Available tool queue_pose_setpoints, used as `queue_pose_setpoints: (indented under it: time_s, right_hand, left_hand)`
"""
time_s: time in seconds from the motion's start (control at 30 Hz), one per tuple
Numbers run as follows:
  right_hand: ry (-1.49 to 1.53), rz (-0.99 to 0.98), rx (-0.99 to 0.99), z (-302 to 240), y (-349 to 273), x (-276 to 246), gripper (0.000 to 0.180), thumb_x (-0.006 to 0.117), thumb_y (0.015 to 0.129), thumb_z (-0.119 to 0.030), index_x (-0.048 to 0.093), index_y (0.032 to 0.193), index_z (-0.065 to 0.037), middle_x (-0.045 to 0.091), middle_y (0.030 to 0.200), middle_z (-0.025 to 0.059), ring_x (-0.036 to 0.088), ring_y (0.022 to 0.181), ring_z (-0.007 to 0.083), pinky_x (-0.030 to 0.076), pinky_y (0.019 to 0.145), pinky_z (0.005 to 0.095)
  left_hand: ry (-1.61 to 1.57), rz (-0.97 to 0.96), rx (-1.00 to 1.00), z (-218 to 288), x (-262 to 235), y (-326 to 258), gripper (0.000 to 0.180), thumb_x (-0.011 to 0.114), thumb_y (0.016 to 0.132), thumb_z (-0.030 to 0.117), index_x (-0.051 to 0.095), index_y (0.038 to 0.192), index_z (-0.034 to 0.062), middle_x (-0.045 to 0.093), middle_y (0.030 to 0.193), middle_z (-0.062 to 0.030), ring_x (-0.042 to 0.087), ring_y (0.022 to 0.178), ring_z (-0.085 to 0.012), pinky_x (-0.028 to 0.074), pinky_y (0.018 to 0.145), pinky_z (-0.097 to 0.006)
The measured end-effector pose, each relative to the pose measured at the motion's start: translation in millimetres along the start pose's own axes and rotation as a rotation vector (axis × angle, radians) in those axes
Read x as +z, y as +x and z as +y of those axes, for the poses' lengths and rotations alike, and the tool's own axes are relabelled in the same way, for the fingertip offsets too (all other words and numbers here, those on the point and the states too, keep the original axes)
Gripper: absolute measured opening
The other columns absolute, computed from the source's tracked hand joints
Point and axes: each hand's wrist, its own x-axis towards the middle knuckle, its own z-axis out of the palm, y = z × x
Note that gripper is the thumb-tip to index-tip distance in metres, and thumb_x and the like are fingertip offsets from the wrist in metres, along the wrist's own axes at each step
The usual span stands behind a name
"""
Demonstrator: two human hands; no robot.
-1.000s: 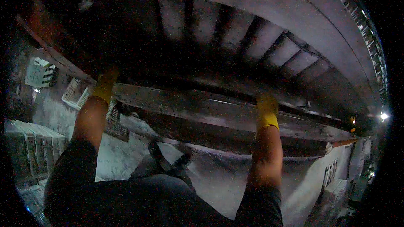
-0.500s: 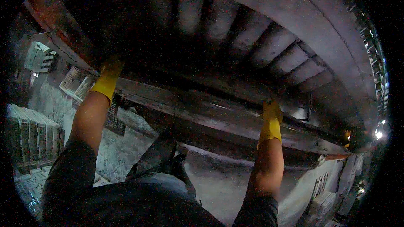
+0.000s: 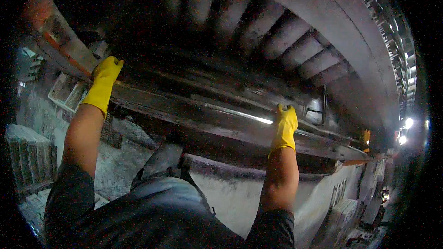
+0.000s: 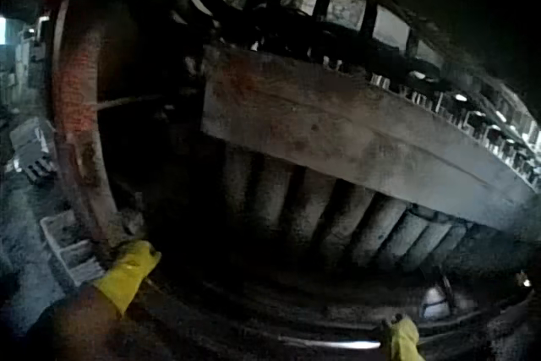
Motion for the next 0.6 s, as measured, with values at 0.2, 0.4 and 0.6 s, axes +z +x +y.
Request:
queue_pose_setpoints:
  time_s: [0.2,0.4,0.6]
  right_hand:
    - [0.138,-0.168,0.112,-10,-15,-13,0.072,0.07,0.093,-0.05,0.055,0.145,-0.003,0.067,0.133,0.0209,0.078,0.084,0.0343,0.062,0.076,0.0406]
    - [-0.08,-0.179,0.138,-25,-29,-30,0.076,0.066,0.091,-0.062,0.056,0.146,-0.01,0.063,0.142,0.0177,0.059,0.132,0.0361,0.047,0.108,0.0458]
    - [-0.06,-0.199,0.092,-28,-31,-37,0.065,0.066,0.093,-0.056,0.063,0.139,-0.01,0.067,0.136,0.0169,0.062,0.127,0.0369,0.05,0.104,0.0454]
  left_hand:
    - [0.001,0.014,0.001,-9,5,-1,0.048,0.059,0.096,0.052,0.072,0.124,0.0151,0.071,0.128,-0.0138,0.066,0.119,-0.0393,0.051,0.098,-0.054]
    - [-0.007,0.042,0.015,-13,9,-5,0.048,0.06,0.096,0.052,0.073,0.122,0.0141,0.072,0.126,-0.0137,0.067,0.117,-0.0381,0.052,0.096,-0.052]
    - [-0.005,0.055,0.009,-14,3,-4,0.047,0.06,0.095,0.052,0.074,0.12,0.0139,0.072,0.124,-0.0147,0.067,0.116,-0.0385,0.052,0.095,-0.051]
